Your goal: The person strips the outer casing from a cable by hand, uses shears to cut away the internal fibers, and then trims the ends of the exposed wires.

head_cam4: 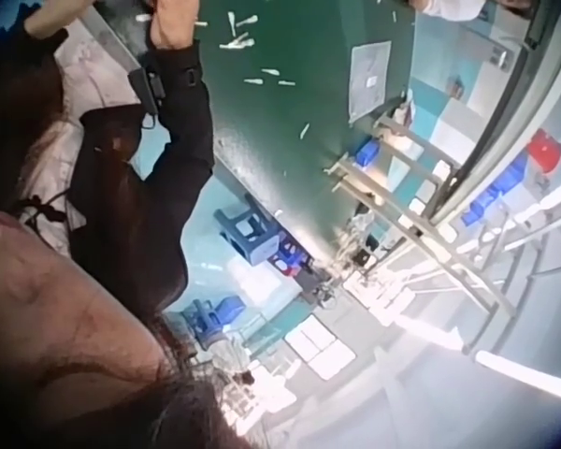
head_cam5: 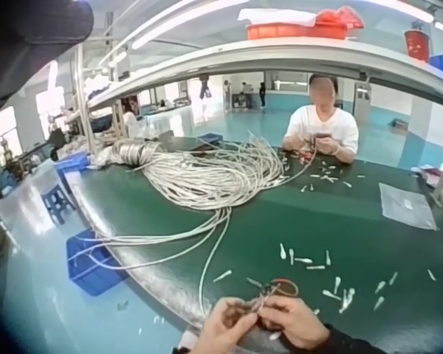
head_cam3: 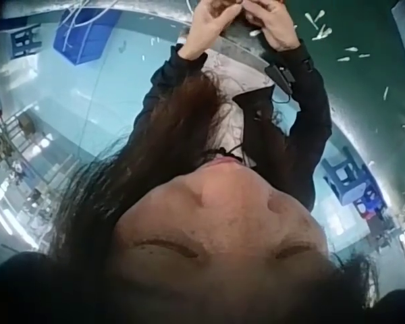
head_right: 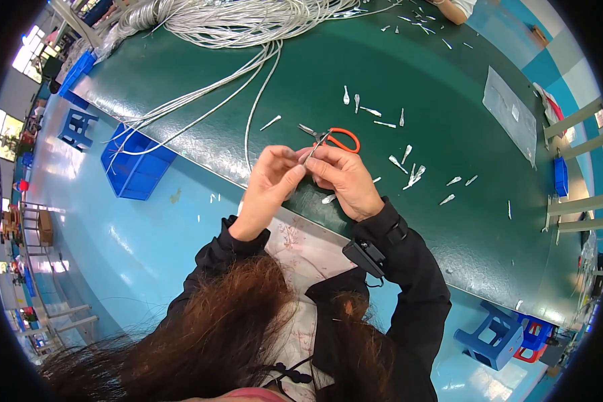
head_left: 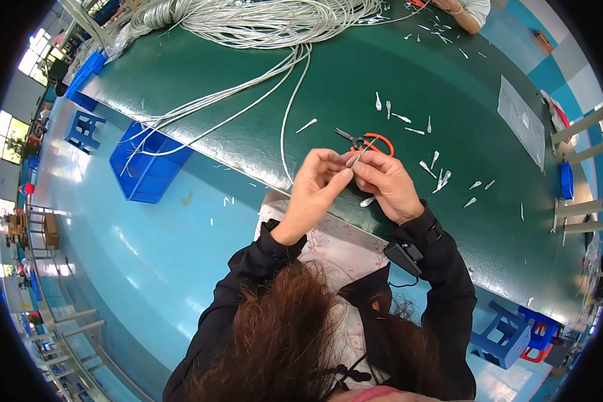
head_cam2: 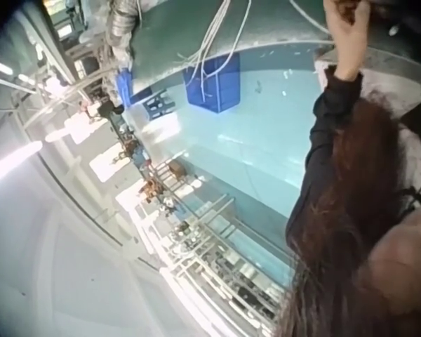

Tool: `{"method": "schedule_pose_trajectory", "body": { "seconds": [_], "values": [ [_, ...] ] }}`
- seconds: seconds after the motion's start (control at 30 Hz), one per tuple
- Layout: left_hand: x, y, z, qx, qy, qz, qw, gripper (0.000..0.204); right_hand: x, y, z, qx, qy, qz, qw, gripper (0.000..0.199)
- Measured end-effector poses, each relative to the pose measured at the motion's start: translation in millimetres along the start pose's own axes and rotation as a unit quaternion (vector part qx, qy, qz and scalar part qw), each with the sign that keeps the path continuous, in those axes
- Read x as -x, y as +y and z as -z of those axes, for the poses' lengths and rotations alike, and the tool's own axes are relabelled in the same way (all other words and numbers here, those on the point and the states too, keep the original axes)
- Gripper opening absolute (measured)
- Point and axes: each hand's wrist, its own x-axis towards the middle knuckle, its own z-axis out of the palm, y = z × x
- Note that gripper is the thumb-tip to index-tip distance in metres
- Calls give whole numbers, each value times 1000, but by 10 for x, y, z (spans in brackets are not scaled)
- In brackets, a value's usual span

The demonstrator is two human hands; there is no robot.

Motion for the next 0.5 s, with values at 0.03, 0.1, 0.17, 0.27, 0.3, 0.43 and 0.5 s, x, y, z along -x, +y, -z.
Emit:
{"method": "schedule_pose_trajectory", "body": {
  "seconds": [0.03, 0.1, 0.17, 0.27, 0.3, 0.43, 0.5],
  "values": [
    [-8, 9, 41, 0, 0, 1, 1000, 19, 11, -25, -13, -1, 0, 0, 1000, 17],
    [-55, 71, 234, -51, 27, -24, 998, 20, 38, -111, -69, -69, -49, -32, 996, 19],
    [-99, 131, 296, -77, 43, -36, 995, 21, 42, -105, -85, -102, -74, -49, 991, 20],
    [-132, 286, 292, 49, -79, 83, 992, 28, 53, -36, -54, -59, -130, -70, 987, 23],
    [-120, 275, 302, 49, -77, 84, 992, 28, 54, -28, -55, -60, -130, -72, 987, 23],
    [-81, 208, 325, 91, -86, 100, 987, 33, 48, -15, -63, -24, -128, -87, 988, 23],
    [-79, 213, 329, 101, -91, 99, 986, 34, 58, -29, -81, -16, -122, -95, 988, 23]
  ]
}}
